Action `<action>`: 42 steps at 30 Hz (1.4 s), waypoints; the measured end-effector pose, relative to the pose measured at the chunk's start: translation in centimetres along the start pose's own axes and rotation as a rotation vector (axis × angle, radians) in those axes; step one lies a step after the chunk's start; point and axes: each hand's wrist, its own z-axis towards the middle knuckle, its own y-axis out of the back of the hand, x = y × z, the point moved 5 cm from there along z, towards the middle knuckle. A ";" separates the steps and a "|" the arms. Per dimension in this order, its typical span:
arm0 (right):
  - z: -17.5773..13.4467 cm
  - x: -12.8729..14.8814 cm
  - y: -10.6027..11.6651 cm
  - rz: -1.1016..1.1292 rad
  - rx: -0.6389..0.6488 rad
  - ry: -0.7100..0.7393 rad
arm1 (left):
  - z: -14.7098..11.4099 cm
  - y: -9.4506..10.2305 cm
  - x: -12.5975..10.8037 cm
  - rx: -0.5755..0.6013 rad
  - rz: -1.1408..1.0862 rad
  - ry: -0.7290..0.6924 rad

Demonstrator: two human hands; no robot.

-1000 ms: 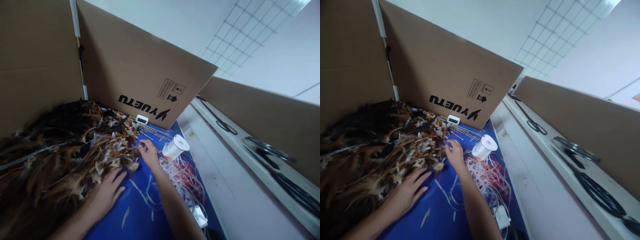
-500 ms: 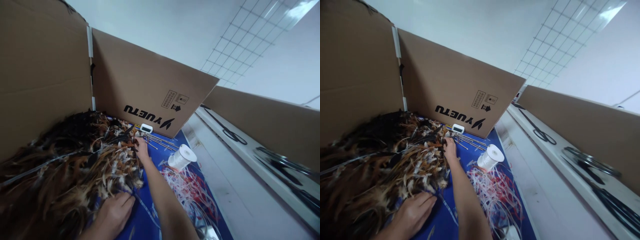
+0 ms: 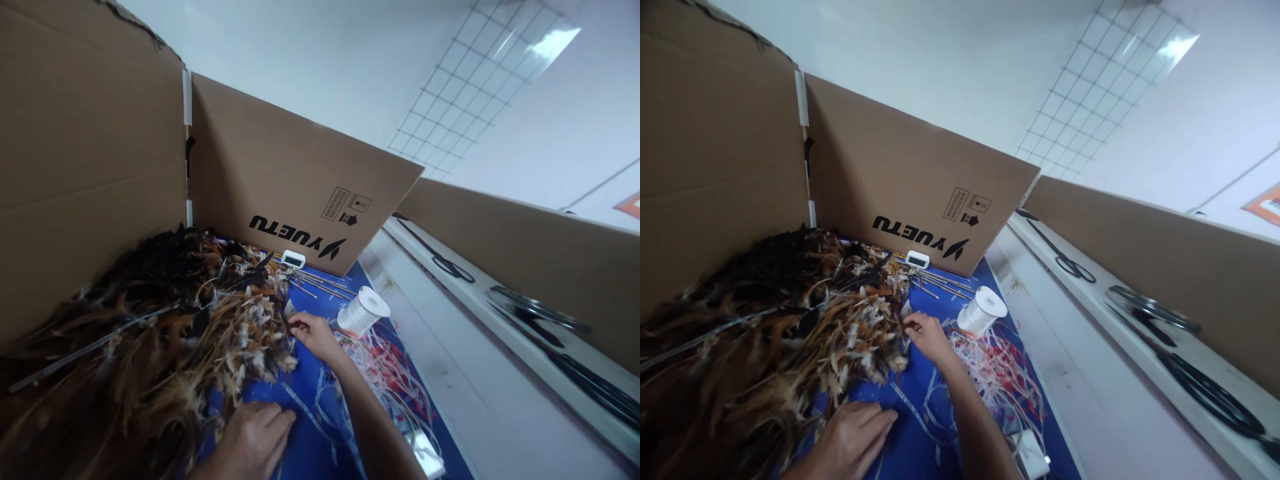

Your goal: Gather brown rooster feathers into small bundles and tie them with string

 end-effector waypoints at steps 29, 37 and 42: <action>7.2 -1.1 -0.4 -0.076 -0.188 -0.097 | -1.7 -3.5 2.8 0.288 0.396 0.217; 0.3 1.8 3.2 -0.075 -0.190 -0.031 | -1.1 -2.3 3.5 0.206 0.414 0.444; -3.9 2.9 5.9 -0.111 -0.283 -0.085 | -0.4 -1.4 3.2 0.135 0.279 0.268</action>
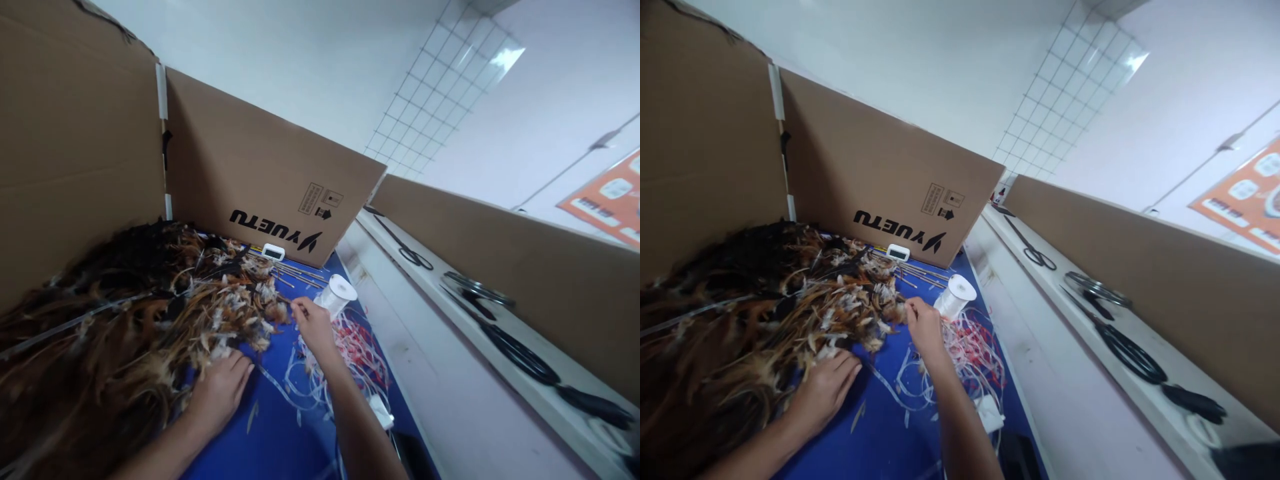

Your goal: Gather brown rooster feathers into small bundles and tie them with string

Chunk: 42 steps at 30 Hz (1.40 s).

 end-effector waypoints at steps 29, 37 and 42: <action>-6.8 0.4 -4.0 0.085 0.248 -0.073 | -0.8 1.8 -9.6 0.069 -0.426 -0.186; -9.9 -1.8 -4.3 0.507 0.234 -0.368 | -0.8 -0.9 -3.0 0.082 -0.788 0.629; -11.1 -1.2 -5.5 0.883 0.211 -0.584 | -0.8 -1.3 -1.7 0.117 -0.918 0.771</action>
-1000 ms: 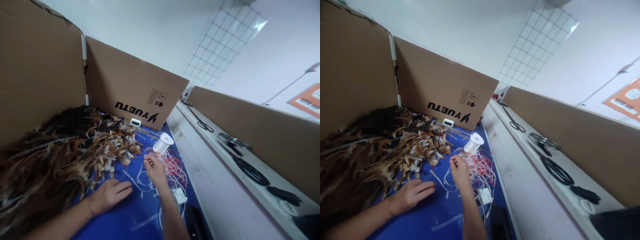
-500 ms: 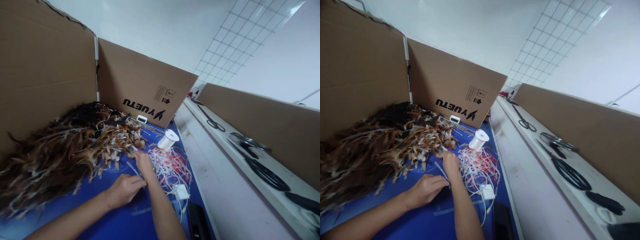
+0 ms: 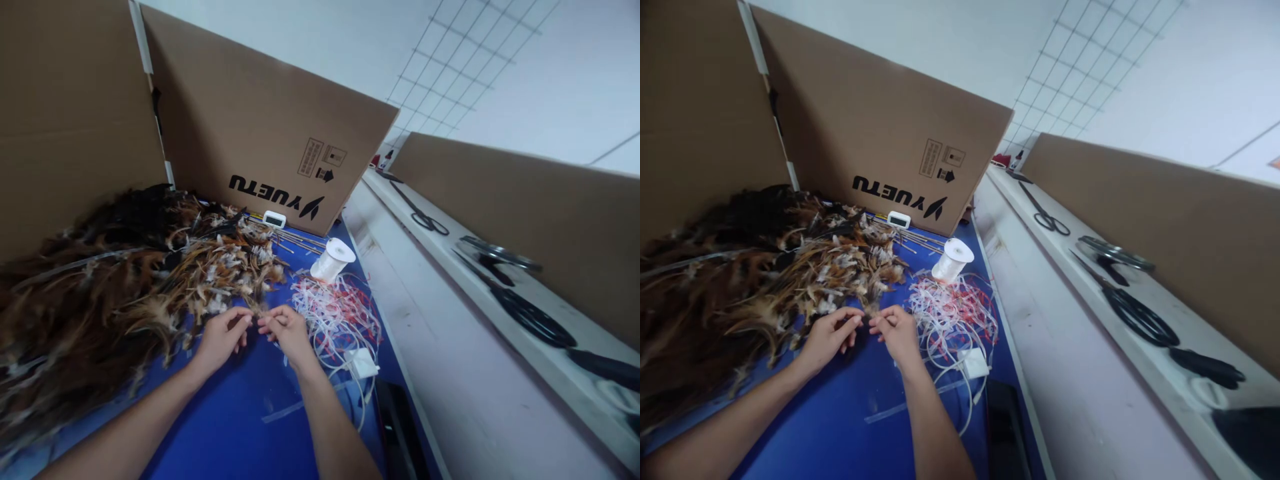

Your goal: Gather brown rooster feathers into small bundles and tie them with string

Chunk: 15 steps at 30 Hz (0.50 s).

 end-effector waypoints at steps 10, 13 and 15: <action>-1.3 -0.4 -1.3 -0.036 0.021 0.052 | 0.2 -0.2 -0.5 -0.037 0.061 -0.062; -1.7 -0.2 -1.6 -0.140 0.045 0.106 | 0.2 0.0 -0.6 -0.058 0.061 -0.063; -1.9 0.1 -1.6 -0.212 0.036 0.139 | 0.3 0.1 -0.5 -0.052 0.063 -0.047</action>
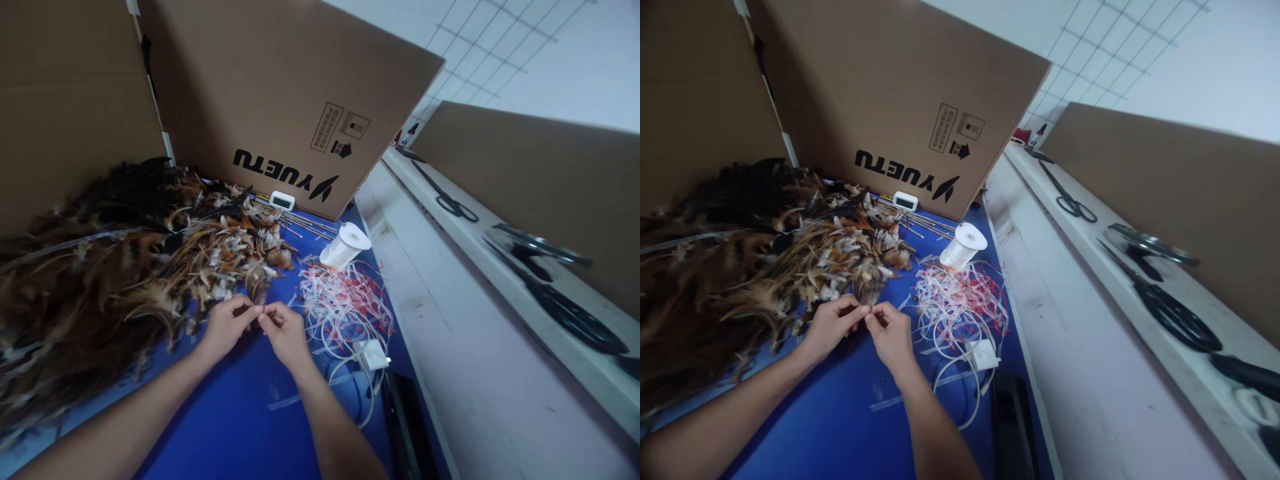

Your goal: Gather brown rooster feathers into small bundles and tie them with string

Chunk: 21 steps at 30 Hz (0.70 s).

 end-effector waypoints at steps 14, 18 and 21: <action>-0.6 2.0 0.6 -0.254 -0.101 0.264 | -0.2 0.4 -1.0 -0.039 0.237 -0.186; -1.0 2.8 0.7 -0.416 -0.106 0.383 | -0.3 0.3 -1.4 -0.035 0.290 -0.272; -1.0 2.9 0.6 -0.482 -0.096 0.418 | -0.4 0.2 -1.5 -0.035 0.305 -0.318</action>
